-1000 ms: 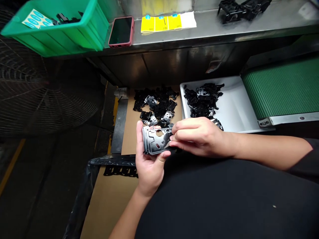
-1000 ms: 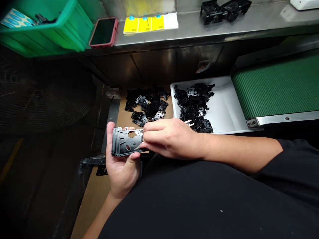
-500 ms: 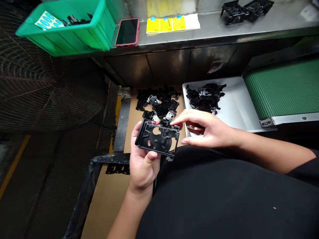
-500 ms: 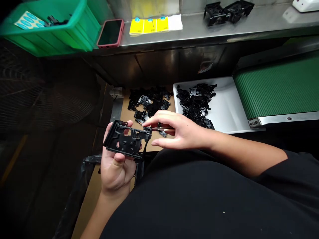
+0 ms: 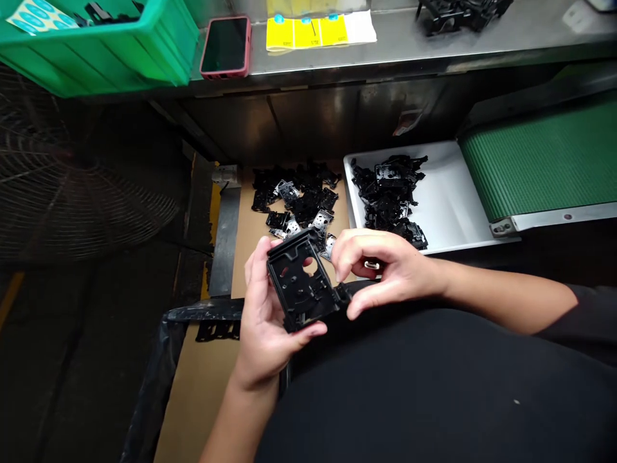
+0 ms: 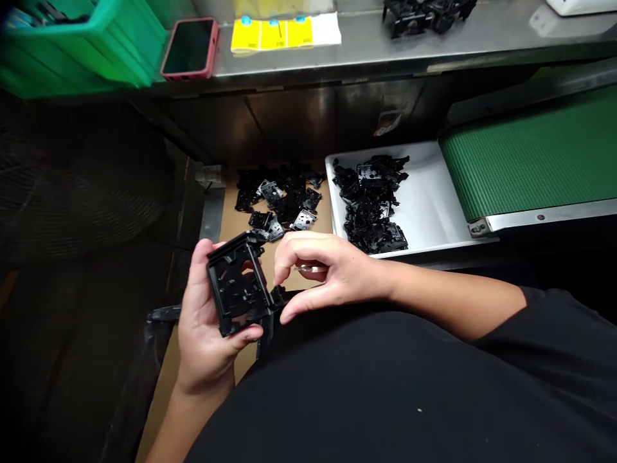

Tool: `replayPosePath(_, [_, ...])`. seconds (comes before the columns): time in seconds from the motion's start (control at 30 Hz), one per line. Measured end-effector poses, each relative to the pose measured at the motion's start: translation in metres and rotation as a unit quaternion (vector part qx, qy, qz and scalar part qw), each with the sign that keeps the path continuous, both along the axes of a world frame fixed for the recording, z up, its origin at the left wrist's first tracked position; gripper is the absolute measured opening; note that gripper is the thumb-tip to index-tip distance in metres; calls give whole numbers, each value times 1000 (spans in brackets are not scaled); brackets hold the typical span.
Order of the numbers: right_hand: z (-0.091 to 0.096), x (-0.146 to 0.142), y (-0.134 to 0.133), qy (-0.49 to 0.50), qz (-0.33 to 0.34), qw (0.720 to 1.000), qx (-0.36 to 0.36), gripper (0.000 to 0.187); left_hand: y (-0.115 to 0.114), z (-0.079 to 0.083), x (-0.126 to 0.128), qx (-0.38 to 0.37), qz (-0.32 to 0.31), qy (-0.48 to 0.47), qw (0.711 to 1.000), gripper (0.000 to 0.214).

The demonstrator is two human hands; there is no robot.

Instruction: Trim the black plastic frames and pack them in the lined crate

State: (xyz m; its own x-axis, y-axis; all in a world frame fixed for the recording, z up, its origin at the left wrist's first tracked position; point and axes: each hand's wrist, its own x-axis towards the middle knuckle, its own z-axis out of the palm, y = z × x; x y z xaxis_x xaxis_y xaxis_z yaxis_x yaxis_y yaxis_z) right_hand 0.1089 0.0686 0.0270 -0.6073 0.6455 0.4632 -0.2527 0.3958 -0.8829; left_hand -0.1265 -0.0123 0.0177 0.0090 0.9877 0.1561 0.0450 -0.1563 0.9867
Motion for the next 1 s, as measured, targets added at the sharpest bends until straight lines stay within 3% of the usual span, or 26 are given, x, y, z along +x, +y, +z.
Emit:
replayPosePath(0.1, [2,-2,4,25,-27,998,-58,32,-1,0,-3,-6,-12,-11,1000,118])
replayPosePath(0.2, [6,-5,11,10,-50,993,-105,53,-3,3,-3,-16,-32,-22,999,112])
replayPosePath(0.27, [9,-7,16,-10,-23,996,-83,59,-4,5,-2,-21,-33,-24,999,107])
replayPosePath(0.4, [10,-9,21,-15,21,999,-36,46,-2,7,-4,-10,-34,-14,999,108])
replayPosePath(0.57, [5,-5,10,3,-61,998,-24,52,2,11,-5,-6,-5,-19,1000,109])
replayPosePath(0.7, [2,-4,1,-13,-55,997,54,36,4,12,-1,-16,25,-25,999,111])
replayPosePath(0.83, [3,-7,-1,-12,-89,996,26,27,8,17,6,-98,20,-54,994,108])
replayPosePath(1.0, [8,-7,2,-36,-141,989,-17,25,19,29,13,-226,1,-171,959,85])
